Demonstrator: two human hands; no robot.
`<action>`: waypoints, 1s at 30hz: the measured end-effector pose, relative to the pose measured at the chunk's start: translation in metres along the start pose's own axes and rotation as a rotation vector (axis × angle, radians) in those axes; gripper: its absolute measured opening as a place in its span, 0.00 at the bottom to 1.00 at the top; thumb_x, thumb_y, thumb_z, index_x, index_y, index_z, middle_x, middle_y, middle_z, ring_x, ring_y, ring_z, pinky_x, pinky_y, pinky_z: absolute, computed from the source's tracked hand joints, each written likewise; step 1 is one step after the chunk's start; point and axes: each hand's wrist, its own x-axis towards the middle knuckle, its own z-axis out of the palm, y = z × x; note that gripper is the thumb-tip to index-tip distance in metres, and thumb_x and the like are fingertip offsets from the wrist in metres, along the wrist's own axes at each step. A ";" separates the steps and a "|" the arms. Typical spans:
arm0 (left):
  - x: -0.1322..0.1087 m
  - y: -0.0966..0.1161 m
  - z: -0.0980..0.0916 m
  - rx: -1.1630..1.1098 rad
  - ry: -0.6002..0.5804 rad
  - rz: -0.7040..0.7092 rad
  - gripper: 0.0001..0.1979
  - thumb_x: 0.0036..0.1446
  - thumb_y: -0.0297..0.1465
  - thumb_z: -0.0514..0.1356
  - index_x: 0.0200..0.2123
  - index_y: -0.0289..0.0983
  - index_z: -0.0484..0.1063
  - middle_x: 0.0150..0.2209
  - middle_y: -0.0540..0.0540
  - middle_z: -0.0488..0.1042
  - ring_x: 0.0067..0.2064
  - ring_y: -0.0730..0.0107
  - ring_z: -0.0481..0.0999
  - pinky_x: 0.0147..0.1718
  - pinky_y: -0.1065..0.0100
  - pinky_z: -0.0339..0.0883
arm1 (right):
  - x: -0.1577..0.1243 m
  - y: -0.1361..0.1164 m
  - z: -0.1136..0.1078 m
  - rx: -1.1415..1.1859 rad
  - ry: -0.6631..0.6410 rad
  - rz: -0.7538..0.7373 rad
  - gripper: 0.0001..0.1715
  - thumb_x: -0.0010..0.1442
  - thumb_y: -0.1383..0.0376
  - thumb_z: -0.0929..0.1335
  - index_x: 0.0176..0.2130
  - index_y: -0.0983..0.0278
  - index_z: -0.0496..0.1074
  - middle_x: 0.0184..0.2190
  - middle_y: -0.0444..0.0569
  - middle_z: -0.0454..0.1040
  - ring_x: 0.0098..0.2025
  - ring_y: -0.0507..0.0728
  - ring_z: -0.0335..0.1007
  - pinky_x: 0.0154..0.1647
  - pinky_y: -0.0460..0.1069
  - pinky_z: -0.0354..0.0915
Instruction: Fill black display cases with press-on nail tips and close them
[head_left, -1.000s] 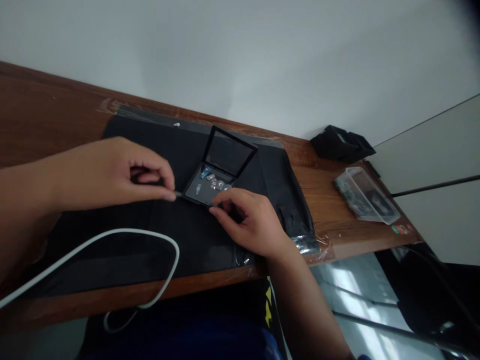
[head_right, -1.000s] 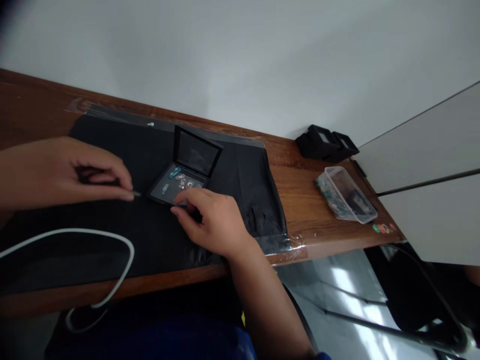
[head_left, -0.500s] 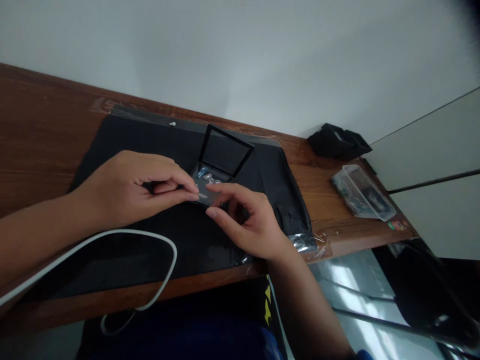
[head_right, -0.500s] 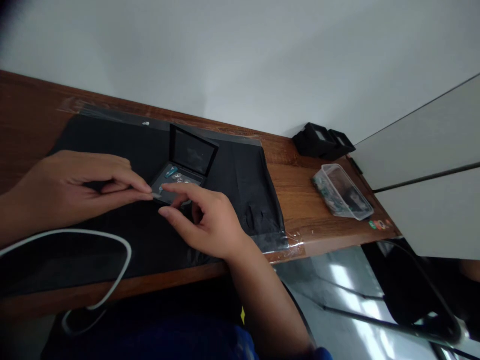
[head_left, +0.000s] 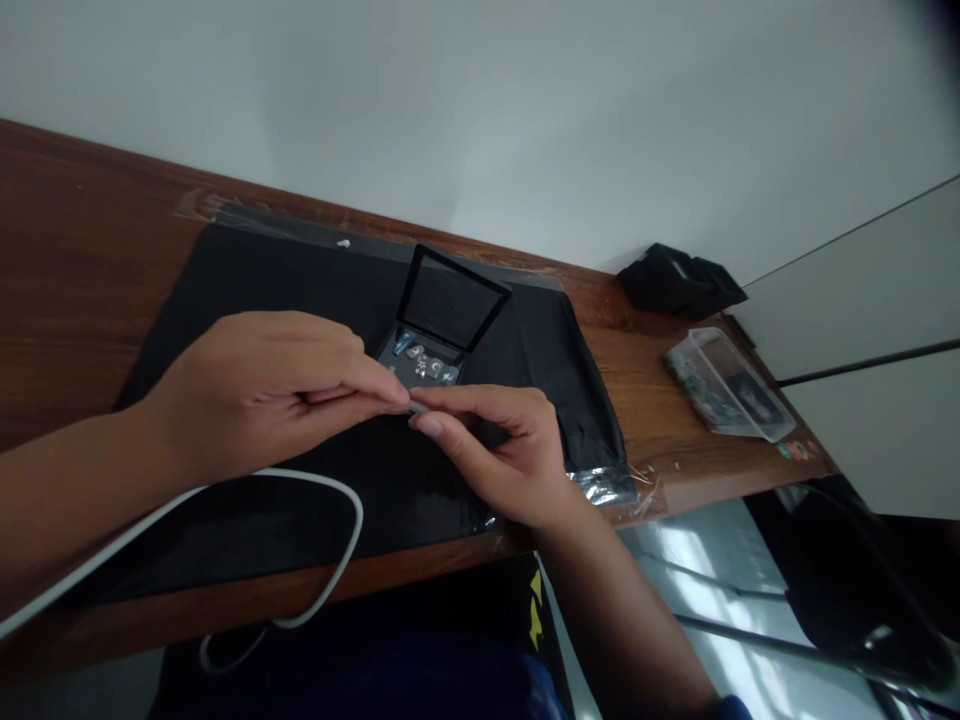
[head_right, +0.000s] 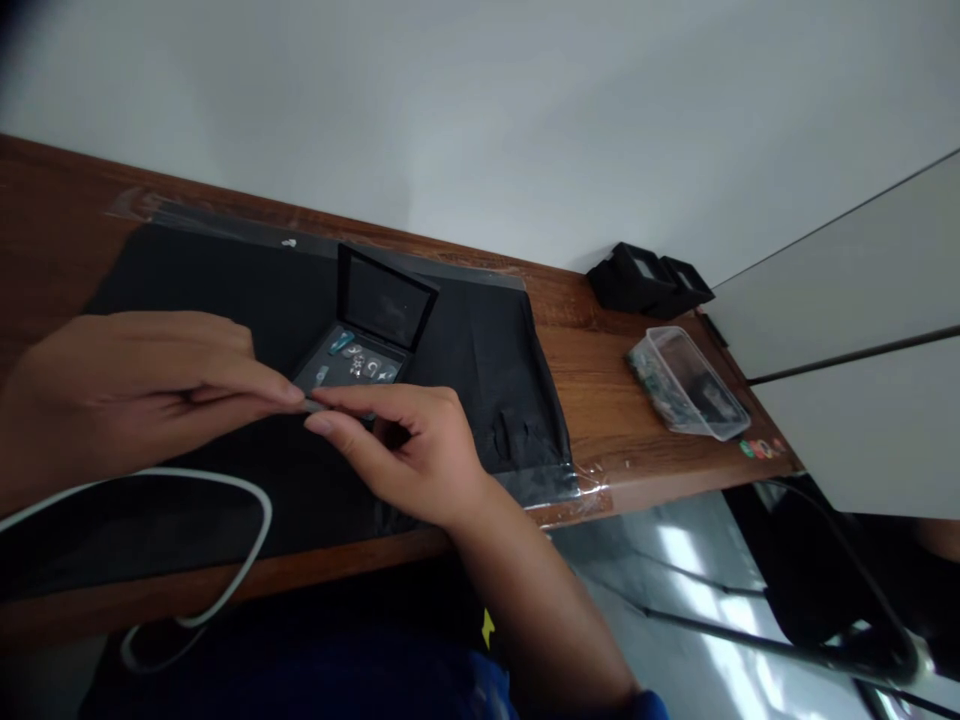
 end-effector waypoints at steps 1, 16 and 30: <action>-0.001 -0.001 0.000 0.007 -0.025 -0.002 0.12 0.75 0.41 0.63 0.38 0.59 0.86 0.22 0.56 0.76 0.25 0.66 0.76 0.34 0.62 0.73 | 0.000 0.000 0.000 -0.005 0.002 -0.004 0.14 0.70 0.55 0.79 0.49 0.60 0.92 0.42 0.50 0.92 0.32 0.55 0.85 0.32 0.48 0.79; -0.002 0.003 0.002 0.071 0.035 0.122 0.10 0.76 0.42 0.67 0.40 0.54 0.87 0.30 0.56 0.84 0.30 0.66 0.81 0.34 0.63 0.75 | 0.002 -0.002 -0.003 0.005 -0.027 -0.050 0.10 0.71 0.58 0.79 0.49 0.59 0.91 0.39 0.47 0.92 0.31 0.53 0.85 0.33 0.46 0.79; 0.003 -0.013 0.002 0.190 0.138 -0.054 0.09 0.71 0.34 0.63 0.43 0.47 0.85 0.39 0.52 0.81 0.36 0.67 0.78 0.36 0.65 0.73 | 0.009 0.005 0.006 -0.592 0.110 0.136 0.06 0.69 0.61 0.78 0.43 0.57 0.91 0.20 0.40 0.74 0.21 0.50 0.66 0.27 0.48 0.54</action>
